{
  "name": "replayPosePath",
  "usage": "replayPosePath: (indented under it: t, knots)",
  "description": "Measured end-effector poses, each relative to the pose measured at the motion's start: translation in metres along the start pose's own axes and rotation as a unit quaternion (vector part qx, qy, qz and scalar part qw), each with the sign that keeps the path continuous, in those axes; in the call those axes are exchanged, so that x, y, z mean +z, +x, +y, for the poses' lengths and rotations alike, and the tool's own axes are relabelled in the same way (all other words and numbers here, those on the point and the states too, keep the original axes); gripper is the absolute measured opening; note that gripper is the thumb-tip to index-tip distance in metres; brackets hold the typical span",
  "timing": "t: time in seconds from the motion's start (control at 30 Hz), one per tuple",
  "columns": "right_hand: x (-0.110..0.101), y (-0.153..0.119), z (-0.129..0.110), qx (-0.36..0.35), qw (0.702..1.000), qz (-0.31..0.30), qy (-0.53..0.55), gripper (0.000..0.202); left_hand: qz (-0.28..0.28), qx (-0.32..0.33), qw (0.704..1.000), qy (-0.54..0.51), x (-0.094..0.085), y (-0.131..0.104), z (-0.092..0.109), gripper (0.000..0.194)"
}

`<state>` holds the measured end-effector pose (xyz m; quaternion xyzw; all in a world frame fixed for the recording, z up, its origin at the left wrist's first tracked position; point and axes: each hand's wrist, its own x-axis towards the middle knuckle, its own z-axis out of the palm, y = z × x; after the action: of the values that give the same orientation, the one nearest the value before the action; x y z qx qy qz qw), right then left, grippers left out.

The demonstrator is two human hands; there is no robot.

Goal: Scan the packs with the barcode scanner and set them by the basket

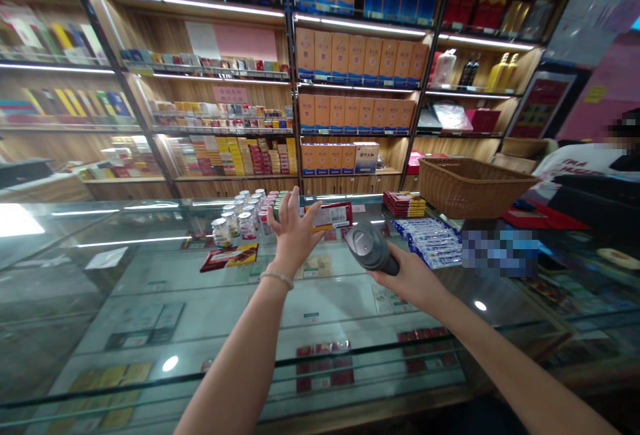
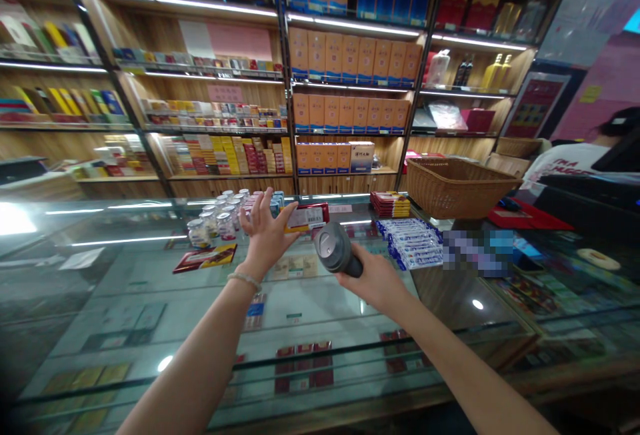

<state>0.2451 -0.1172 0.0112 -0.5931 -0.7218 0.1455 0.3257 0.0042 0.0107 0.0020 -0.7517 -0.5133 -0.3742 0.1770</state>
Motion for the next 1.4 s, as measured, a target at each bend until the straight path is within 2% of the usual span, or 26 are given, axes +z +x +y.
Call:
replayPosePath:
  t: [0.13,0.3,0.47,0.57,0.73,0.93,1.1,1.23,1.4]
  knots:
    - [-0.001,0.004,0.003,-0.011,0.998,0.026,-0.048,0.042,-0.007,0.000,1.000,0.001,-0.002,0.000,0.001,0.067]
    - [0.003,0.010,0.009,-0.025,0.988,0.046,-0.144,0.045,-0.007,-0.003,1.000,0.006,-0.003,0.001,0.000,0.067]
    - [0.018,0.018,0.009,-0.045,0.967,0.007,-0.252,0.047,0.006,-0.012,1.000,0.009,0.002,0.001,-0.004,0.064]
    - [0.033,0.024,0.006,-0.064,0.968,-0.004,-0.243,0.044,0.015,-0.020,1.000,0.010,0.004,0.001,-0.006,0.062]
    - [0.060,0.037,0.012,-0.105,0.970,0.018,-0.220,0.045,0.010,-0.027,1.000,0.005,0.003,0.000,-0.008,0.063]
    - [0.073,0.043,0.016,-0.099,0.974,0.016,-0.202,0.043,0.021,-0.017,0.999,0.018,0.005,-0.001,-0.011,0.061]
    - [0.071,0.042,0.015,-0.089,0.973,-0.026,-0.211,0.051,0.017,-0.015,0.999,0.023,0.004,-0.001,-0.011,0.063]
    - [0.055,0.054,0.019,-0.092,0.970,-0.046,-0.221,0.065,0.017,-0.018,0.999,0.020,0.003,0.000,-0.010,0.063]
    - [0.024,0.091,0.025,-0.106,0.958,0.114,-0.241,0.072,0.017,-0.005,1.000,0.015,-0.001,0.002,-0.008,0.065]
